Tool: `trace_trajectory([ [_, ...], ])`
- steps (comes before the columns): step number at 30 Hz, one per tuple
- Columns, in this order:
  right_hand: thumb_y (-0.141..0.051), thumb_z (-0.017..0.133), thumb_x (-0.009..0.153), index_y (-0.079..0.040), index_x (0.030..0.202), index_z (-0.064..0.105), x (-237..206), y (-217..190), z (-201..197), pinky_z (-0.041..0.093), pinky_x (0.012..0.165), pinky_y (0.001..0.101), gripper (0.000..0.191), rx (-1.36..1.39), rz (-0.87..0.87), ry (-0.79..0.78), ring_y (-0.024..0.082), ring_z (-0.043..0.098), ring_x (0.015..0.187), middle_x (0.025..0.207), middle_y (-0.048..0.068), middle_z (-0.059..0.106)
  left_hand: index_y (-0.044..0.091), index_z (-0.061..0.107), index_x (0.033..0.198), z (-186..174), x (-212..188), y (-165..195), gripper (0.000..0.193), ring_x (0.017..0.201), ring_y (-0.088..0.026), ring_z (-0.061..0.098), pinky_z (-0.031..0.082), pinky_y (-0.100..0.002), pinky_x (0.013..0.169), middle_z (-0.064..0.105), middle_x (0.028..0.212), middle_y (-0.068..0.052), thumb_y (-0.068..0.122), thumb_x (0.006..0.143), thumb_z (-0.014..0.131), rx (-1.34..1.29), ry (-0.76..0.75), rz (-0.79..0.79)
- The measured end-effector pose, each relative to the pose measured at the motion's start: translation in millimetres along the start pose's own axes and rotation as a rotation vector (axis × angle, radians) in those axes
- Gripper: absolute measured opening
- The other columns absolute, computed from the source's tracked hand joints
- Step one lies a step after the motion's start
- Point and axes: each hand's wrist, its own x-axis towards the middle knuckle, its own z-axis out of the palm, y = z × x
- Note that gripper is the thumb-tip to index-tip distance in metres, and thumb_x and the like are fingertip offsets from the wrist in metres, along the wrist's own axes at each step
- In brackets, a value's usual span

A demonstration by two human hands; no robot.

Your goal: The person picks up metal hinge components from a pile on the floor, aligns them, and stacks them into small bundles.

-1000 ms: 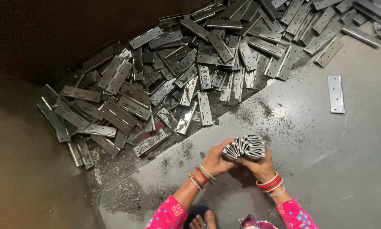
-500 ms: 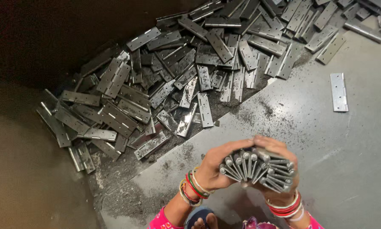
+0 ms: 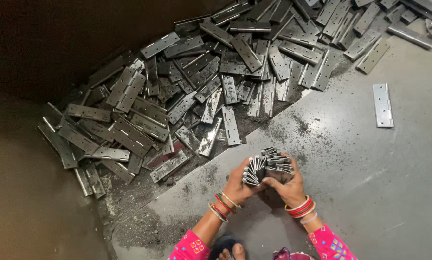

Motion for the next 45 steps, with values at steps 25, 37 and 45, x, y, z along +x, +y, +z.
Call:
trace_trajectory([
  [25,-0.035,0.096,0.066,-0.003,0.12,0.062,-4,-25,-1,0.055,0.096,0.0322,0.071,-0.6,-0.449,-0.066,0.02,0.066,0.111,0.12,0.008,0.066,0.008,0.058,0.133,5,6,5,0.058,0.109,-0.025,0.074,0.056,-0.034,0.096,0.073,0.114,-0.014,0.01,0.079,0.079,0.086,-0.121,0.137],
  [37,-0.024,0.092,0.069,-0.011,0.124,0.066,-18,-70,6,0.05,0.111,0.0364,0.062,-0.707,-0.549,-0.081,0.021,0.068,0.117,0.118,0.005,0.072,0.007,0.061,0.132,-2,-9,69,0.051,0.11,-0.027,0.077,0.059,-0.033,0.094,0.075,0.114,-0.013,0.011,0.083,0.075,0.111,-0.074,0.165],
  [45,-0.04,0.097,0.057,-0.003,0.137,0.047,-3,-65,5,0.054,0.1,0.0389,0.102,-0.536,-0.439,-0.227,0.028,0.062,0.119,0.135,0.018,0.055,-0.001,0.031,0.15,5,7,49,0.111,0.13,-0.039,0.055,0.033,-0.052,0.11,0.055,0.143,-0.026,0.02,0.059,0.09,0.371,-0.002,0.528],
])
